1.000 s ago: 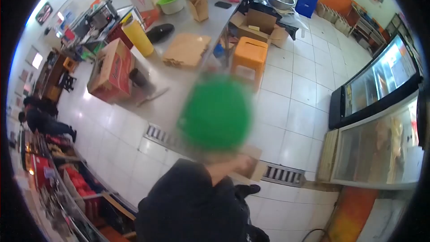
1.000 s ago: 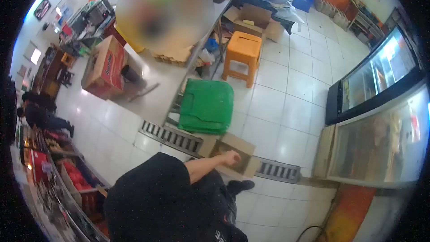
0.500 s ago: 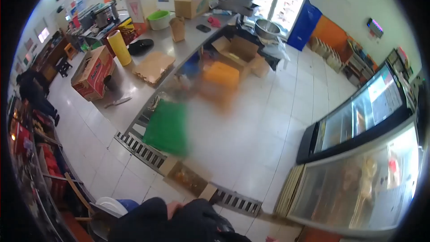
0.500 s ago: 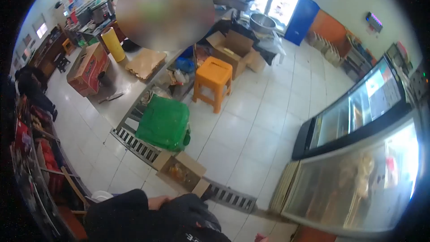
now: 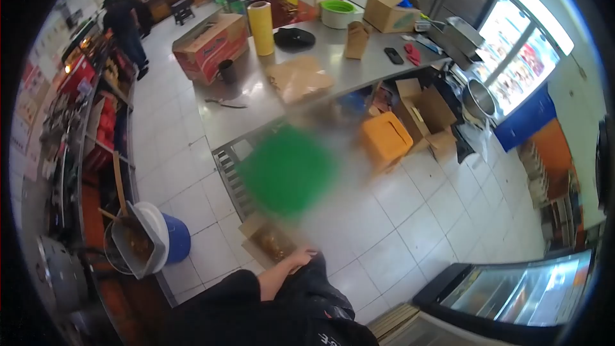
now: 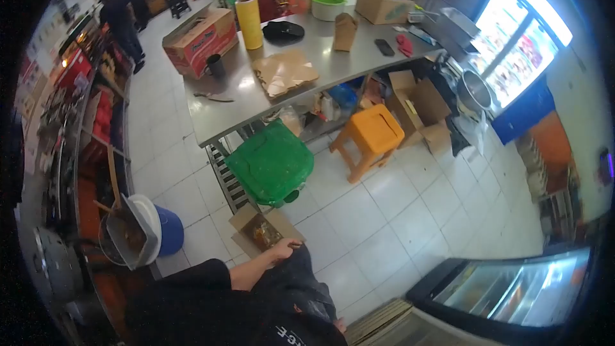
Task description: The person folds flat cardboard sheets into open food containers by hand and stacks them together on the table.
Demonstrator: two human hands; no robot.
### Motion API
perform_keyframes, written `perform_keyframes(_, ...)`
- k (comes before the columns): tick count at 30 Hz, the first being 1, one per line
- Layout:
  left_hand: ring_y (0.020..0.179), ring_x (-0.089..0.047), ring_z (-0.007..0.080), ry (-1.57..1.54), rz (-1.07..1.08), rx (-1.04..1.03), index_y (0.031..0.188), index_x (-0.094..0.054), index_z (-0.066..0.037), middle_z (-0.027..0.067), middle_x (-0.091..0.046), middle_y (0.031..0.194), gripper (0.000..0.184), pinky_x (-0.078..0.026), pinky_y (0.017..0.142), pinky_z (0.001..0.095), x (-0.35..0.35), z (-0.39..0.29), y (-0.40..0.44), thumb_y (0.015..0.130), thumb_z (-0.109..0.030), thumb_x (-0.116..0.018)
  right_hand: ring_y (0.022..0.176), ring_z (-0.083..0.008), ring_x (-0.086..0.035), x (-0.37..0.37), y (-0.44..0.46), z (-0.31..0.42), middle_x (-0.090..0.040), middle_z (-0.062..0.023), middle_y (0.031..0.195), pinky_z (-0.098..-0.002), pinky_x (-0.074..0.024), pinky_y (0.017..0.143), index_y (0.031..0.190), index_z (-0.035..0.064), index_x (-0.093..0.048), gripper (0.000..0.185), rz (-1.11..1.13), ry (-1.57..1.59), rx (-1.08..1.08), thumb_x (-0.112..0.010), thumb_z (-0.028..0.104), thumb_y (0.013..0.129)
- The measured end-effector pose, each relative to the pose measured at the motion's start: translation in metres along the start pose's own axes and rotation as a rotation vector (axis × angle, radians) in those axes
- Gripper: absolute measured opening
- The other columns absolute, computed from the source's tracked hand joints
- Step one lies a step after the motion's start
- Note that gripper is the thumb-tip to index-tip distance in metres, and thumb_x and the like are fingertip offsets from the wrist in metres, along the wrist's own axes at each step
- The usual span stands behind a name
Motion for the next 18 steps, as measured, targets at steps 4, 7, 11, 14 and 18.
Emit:
perform_keyframes(4,0.110,-0.061,0.0224,-0.199,-0.141,0.018,0.121,-0.063,0.000,0.0136,-0.065,0.121,0.039,-0.047,0.091,0.0327,0.010,-0.032,-0.001,0.085,-0.013,-0.061,0.079,-0.0368,-0.064,0.016,0.146,-0.041,-0.064,-0.0152,0.080,-0.0446,-0.0502,0.068,0.092,0.0039,-0.061,0.040,0.080,-0.414,0.248,-0.058,0.044,0.087)
perform_keyframes(7,0.109,-0.061,0.0238,-0.165,-0.249,0.287,0.121,-0.065,0.000,0.0161,-0.066,0.117,0.039,-0.047,0.093,0.0326,0.014,-0.019,0.000,0.085,-0.012,-0.054,0.085,-0.0333,-0.065,0.071,0.204,0.032,-0.065,-0.0151,0.095,-0.0420,-0.0505,0.070,0.098,0.0052,-0.060,0.032,0.331,0.061,0.021,-0.057,0.035,0.088)
perform_keyframes(11,0.106,-0.063,0.0293,-0.384,-0.427,0.672,0.114,-0.067,0.004,0.0187,-0.068,0.113,0.040,-0.048,0.091,0.0399,-0.028,0.075,0.034,0.088,-0.024,-0.053,0.090,-0.0287,-0.065,0.129,0.228,0.215,-0.066,-0.0159,0.112,-0.0421,-0.0505,0.073,0.109,0.0053,-0.058,0.027,0.418,0.419,-0.206,-0.050,0.024,0.091)
perform_keyframes(14,0.085,-0.067,0.0303,-0.018,-0.385,0.615,0.103,-0.066,0.006,0.0156,-0.069,0.099,0.037,-0.054,0.072,0.0442,-0.092,0.138,0.090,0.092,-0.024,-0.049,0.087,-0.0259,-0.065,0.158,0.293,0.342,-0.067,-0.0170,0.112,-0.0434,-0.0501,0.074,0.117,0.0049,-0.056,0.031,0.344,0.002,-0.011,-0.045,0.021,0.092)
perform_keyframes(18,0.084,-0.068,0.0266,-0.234,-0.189,0.662,0.102,-0.067,0.004,0.0133,-0.070,0.097,0.030,-0.055,0.071,0.0393,-0.104,0.004,0.134,0.092,-0.020,-0.052,0.089,-0.0225,-0.067,0.182,0.419,0.461,-0.070,-0.0185,0.102,-0.0455,-0.0492,0.084,0.121,-0.0013,-0.060,0.047,0.354,-0.365,0.199,-0.058,0.036,0.092)
Point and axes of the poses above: each hand's wrist, its own y-axis towards the middle knuckle, its own x-axis out of the back of the hand, z = x × y, the point moved 4 cm from there along y, towards the middle knuckle
